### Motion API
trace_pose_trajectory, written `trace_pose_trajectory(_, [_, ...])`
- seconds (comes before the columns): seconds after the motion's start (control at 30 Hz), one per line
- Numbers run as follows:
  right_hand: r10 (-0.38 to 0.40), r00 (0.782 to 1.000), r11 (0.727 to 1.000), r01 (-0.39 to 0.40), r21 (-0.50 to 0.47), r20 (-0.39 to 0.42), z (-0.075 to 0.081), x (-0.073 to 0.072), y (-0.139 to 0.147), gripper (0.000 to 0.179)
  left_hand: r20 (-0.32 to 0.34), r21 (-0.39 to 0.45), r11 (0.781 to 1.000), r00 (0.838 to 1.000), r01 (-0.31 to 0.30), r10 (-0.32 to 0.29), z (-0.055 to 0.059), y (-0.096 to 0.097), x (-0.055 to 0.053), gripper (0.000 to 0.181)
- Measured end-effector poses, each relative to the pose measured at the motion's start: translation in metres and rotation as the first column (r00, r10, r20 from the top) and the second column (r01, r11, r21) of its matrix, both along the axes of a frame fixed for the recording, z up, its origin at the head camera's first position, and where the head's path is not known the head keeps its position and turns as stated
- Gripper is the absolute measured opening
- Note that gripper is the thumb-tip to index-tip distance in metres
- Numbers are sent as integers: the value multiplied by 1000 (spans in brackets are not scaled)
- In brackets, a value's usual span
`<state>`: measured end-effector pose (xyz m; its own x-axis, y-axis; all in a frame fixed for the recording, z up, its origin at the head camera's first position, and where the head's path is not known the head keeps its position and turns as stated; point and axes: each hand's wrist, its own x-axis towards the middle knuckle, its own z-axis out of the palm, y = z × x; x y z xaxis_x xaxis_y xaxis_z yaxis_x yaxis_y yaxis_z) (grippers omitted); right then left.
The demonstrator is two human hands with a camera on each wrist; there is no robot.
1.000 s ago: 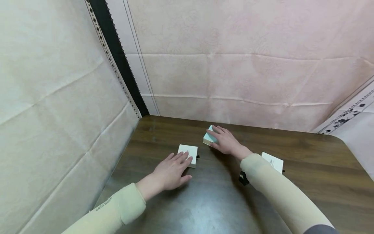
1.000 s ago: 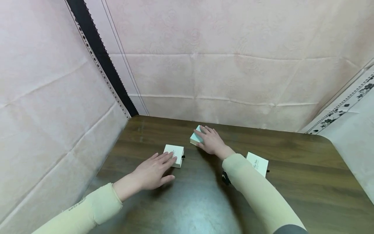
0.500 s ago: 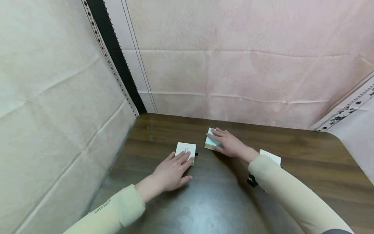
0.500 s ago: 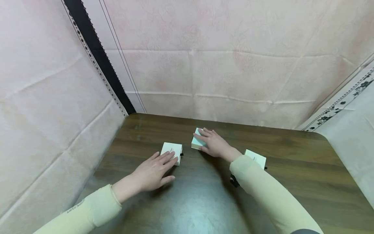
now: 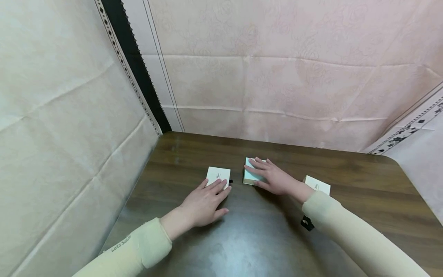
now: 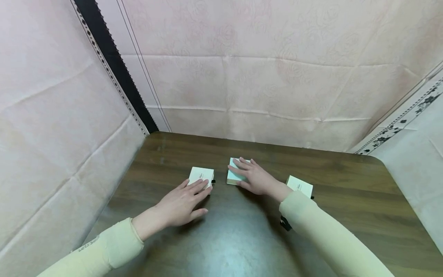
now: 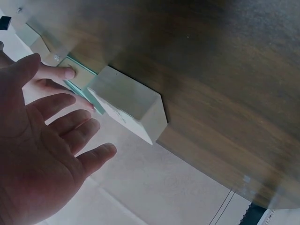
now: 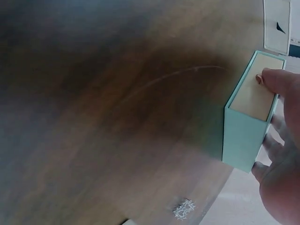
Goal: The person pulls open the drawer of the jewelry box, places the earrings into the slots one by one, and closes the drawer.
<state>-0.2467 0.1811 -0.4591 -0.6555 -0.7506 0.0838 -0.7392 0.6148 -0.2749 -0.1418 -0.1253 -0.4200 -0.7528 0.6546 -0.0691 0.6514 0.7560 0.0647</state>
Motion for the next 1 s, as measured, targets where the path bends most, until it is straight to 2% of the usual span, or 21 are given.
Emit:
trace_pose_trajectory(0.3, [48, 999, 998, -47, 36, -21, 5, 14, 5, 64, 21, 13, 1000, 1000, -3, 2, 1, 1, -3, 66])
trace_pose_trajectory(0.47, [66, 997, 997, -64, 39, -43, 3, 17, 8, 63, 29, 5, 1000, 1000, -2, 2, 1, 3, -4, 67])
trace_pose_trajectory(0.63, [79, 992, 997, -76, 31, -94, 4, 23, 11, 62, 22, -12, 1000, 1000, 9, -8, 1, 7, -3, 67])
trace_pose_trajectory(0.73, [43, 990, 999, -41, 16, -137, 7, 29, 10, 65, 20, -17, 1000, 1000, 15, -15, 1, 8, -4, 68])
trace_pose_trajectory(0.83, [-41, 988, 999, 42, 3, -151, 11, 35, 4, 71, 19, -18, 1000, 1000, 15, -15, 1, 8, -4, 67])
trace_pose_trajectory(1.0, [-169, 975, 984, 174, 25, -147, 14, 43, -11, 74, 23, -11, 1000, 1000, 13, -13, 0, 7, -4, 68])
